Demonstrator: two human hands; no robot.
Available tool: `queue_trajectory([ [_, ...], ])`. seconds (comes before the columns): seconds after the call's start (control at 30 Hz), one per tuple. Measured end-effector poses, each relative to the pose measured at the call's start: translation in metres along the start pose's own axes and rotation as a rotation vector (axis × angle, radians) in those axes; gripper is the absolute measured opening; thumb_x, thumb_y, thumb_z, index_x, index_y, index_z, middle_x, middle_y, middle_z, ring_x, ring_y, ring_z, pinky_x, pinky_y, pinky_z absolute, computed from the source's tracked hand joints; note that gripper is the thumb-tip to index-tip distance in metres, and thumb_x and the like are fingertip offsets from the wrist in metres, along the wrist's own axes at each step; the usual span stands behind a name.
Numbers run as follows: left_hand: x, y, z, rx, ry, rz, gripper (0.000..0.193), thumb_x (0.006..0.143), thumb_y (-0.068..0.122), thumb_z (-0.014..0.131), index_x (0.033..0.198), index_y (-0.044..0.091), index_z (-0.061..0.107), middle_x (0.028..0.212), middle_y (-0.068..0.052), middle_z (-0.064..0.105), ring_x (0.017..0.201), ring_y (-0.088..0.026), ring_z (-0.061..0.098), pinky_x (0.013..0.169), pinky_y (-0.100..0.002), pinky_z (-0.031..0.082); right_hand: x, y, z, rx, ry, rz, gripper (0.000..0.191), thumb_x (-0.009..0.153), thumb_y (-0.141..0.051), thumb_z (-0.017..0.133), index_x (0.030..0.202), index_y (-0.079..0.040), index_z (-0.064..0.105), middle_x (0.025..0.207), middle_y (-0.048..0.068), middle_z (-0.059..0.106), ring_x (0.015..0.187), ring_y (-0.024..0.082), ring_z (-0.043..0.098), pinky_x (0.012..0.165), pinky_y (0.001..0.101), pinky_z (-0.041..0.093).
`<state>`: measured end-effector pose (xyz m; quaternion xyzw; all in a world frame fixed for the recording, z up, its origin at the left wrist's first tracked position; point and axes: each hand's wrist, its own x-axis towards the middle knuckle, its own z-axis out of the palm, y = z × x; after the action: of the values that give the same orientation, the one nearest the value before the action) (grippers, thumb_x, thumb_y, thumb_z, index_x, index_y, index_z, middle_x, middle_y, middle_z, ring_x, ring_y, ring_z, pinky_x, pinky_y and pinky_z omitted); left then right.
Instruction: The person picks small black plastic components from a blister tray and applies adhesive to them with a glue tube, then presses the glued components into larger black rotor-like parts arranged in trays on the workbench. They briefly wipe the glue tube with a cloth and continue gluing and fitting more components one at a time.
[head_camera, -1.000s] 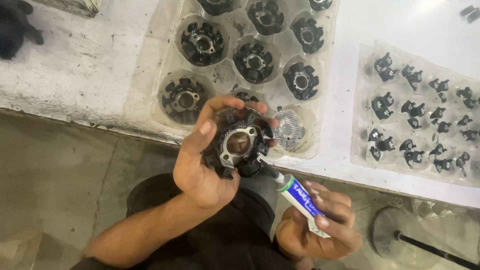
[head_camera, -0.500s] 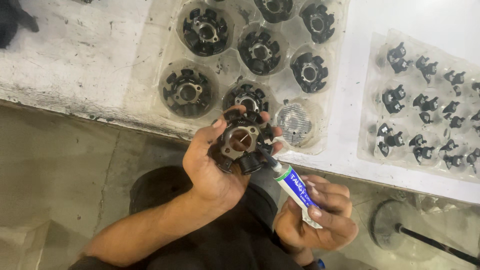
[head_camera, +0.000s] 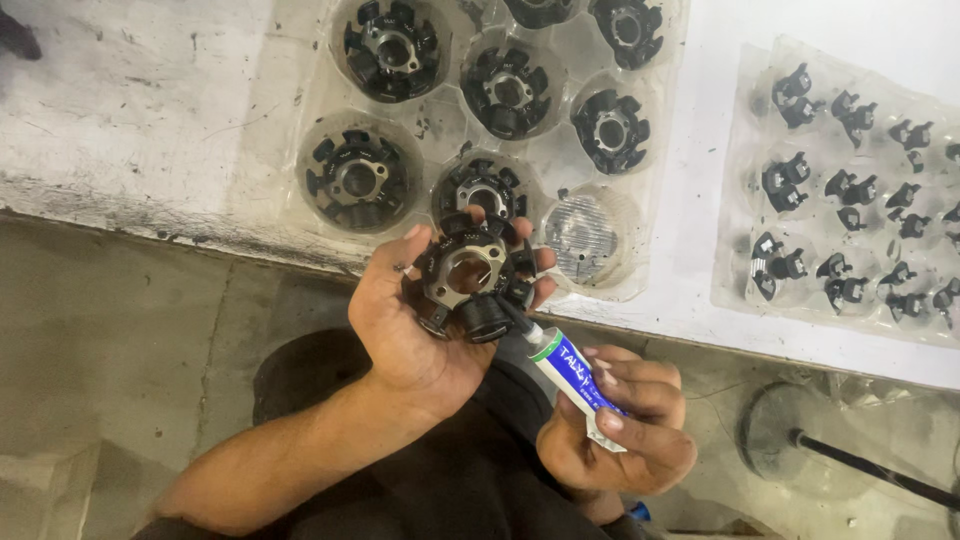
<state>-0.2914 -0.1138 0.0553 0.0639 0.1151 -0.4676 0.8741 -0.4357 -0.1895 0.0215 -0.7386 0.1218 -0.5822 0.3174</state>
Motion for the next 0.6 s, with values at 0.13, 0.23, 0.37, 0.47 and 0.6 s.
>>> queue_trajectory([
  [0.13,0.003,-0.001,-0.001,-0.061,0.006,-0.040,0.051,0.100,0.046,0.050,0.122,0.002,0.063,0.122,-0.024,0.067,0.114,-0.045,0.065,0.098,-0.054,0.054,0.003,-0.001,-0.005,-0.019,-0.039,-0.001,0.037,0.090,-0.010,0.080,0.107,-0.013,0.048,0.096,0.008,0.059,0.086,0.021,0.065,0.076,0.0402,0.068],
  [0.23,0.008,-0.002,-0.008,-0.008,-0.048,-0.013,0.052,0.101,0.047,0.048,0.121,0.001,0.063,0.121,-0.024,0.067,0.114,-0.045,0.065,0.097,-0.054,0.055,0.004,-0.003,-0.008,-0.028,-0.042,0.049,0.037,0.094,-0.012,0.080,0.111,-0.013,0.048,0.099,0.008,0.059,0.091,0.020,0.064,0.083,0.0404,0.068],
  [0.37,0.036,-0.008,-0.018,0.202,-0.194,0.163,0.046,0.108,0.043,0.048,0.123,0.002,0.063,0.118,-0.021,0.065,0.112,-0.044,0.070,0.096,-0.056,0.058,0.006,0.009,-0.012,0.197,0.229,0.098,0.030,0.099,-0.011,0.078,0.115,-0.011,0.053,0.098,0.007,0.064,0.093,0.016,0.065,0.089,0.0324,0.062],
  [0.47,0.082,-0.021,-0.018,0.435,-0.215,0.198,0.046,0.109,0.042,0.049,0.120,0.000,0.066,0.107,-0.022,0.069,0.098,-0.039,0.074,0.090,-0.057,0.063,0.010,0.022,-0.029,0.318,0.330,0.146,0.026,0.101,-0.008,0.075,0.118,-0.009,0.056,0.102,0.007,0.068,0.099,0.014,0.066,0.092,0.0259,0.057],
  [0.6,0.129,-0.040,-0.008,1.308,-0.249,0.155,0.026,0.100,0.029,0.057,0.110,0.008,0.070,0.097,-0.015,0.073,0.081,-0.031,0.078,0.069,-0.048,0.062,0.010,0.037,-0.054,0.504,0.377,0.270,0.025,0.107,-0.004,0.071,0.127,-0.006,0.055,0.114,0.009,0.071,0.101,0.015,0.067,0.091,0.0252,0.056],
])
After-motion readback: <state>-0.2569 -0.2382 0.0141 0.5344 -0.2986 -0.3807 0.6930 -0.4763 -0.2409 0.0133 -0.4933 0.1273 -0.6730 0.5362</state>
